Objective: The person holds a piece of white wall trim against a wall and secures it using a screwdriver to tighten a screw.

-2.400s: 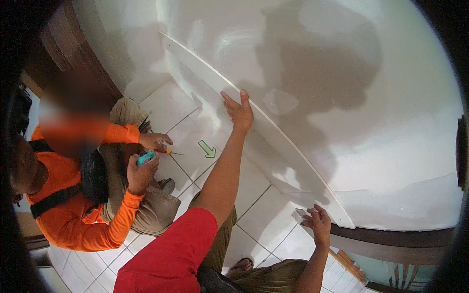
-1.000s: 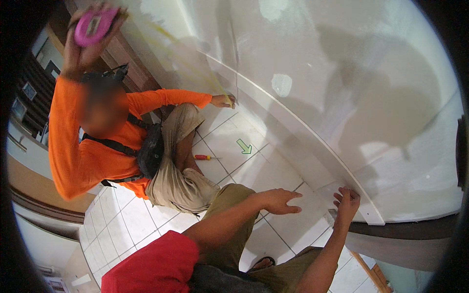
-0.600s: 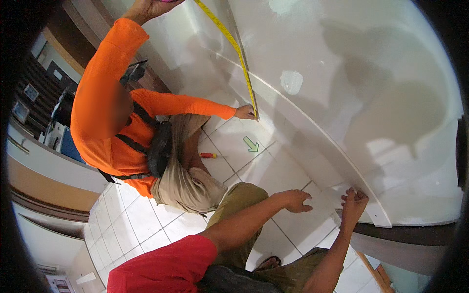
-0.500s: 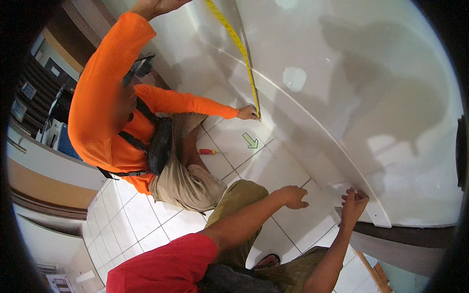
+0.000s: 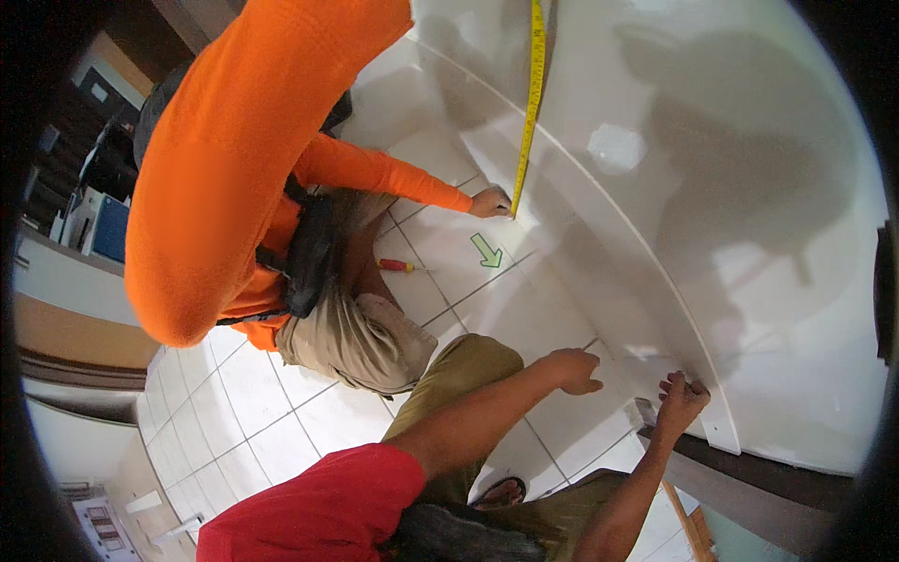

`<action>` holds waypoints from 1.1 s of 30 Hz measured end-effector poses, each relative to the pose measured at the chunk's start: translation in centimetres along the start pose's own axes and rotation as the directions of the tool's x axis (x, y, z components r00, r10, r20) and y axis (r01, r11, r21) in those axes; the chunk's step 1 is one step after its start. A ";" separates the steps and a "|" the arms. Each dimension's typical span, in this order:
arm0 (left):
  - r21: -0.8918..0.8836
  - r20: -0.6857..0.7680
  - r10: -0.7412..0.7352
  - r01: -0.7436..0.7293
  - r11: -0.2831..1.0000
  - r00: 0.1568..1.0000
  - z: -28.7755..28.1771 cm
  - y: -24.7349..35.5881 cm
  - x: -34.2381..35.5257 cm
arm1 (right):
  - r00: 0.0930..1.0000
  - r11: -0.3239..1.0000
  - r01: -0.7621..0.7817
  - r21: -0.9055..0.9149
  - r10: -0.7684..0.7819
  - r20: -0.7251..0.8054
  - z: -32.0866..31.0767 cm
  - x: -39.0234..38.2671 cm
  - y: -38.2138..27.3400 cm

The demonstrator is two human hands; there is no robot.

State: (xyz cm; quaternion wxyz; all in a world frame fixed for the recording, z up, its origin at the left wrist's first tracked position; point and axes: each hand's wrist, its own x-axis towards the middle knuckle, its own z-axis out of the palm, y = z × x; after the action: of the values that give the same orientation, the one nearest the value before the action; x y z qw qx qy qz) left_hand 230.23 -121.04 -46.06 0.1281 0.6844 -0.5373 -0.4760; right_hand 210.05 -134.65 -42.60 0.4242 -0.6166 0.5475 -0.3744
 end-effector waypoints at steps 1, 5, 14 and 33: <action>0.013 -0.007 0.010 -0.010 1.000 1.000 0.0 -0.1 0.0 | 1.000 1.000 0.000 -0.001 0.000 -0.001 0.3 -0.2 -0.1; -0.048 -0.104 0.000 -0.005 0.999 0.995 0.0 -0.3 -0.3 | 1.000 0.999 -0.019 -0.051 0.020 0.011 0.3 0.0 -0.4; -0.082 -0.077 0.025 -0.031 0.996 0.997 -0.6 -0.9 -0.4 | 0.996 0.991 -0.092 -0.099 0.090 -0.017 1.1 -0.4 -2.3; -0.144 -0.145 0.048 -0.069 0.987 0.988 -2.0 -2.3 -0.4 | 0.993 0.986 -0.105 -0.129 0.097 -0.067 1.3 -0.2 -1.3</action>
State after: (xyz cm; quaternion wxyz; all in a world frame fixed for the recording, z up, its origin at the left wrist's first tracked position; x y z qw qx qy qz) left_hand 233.24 -120.43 -46.42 0.2304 0.6887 -0.5099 -0.4611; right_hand 211.67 -134.29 -41.84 0.3839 -0.6031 0.6144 -0.3337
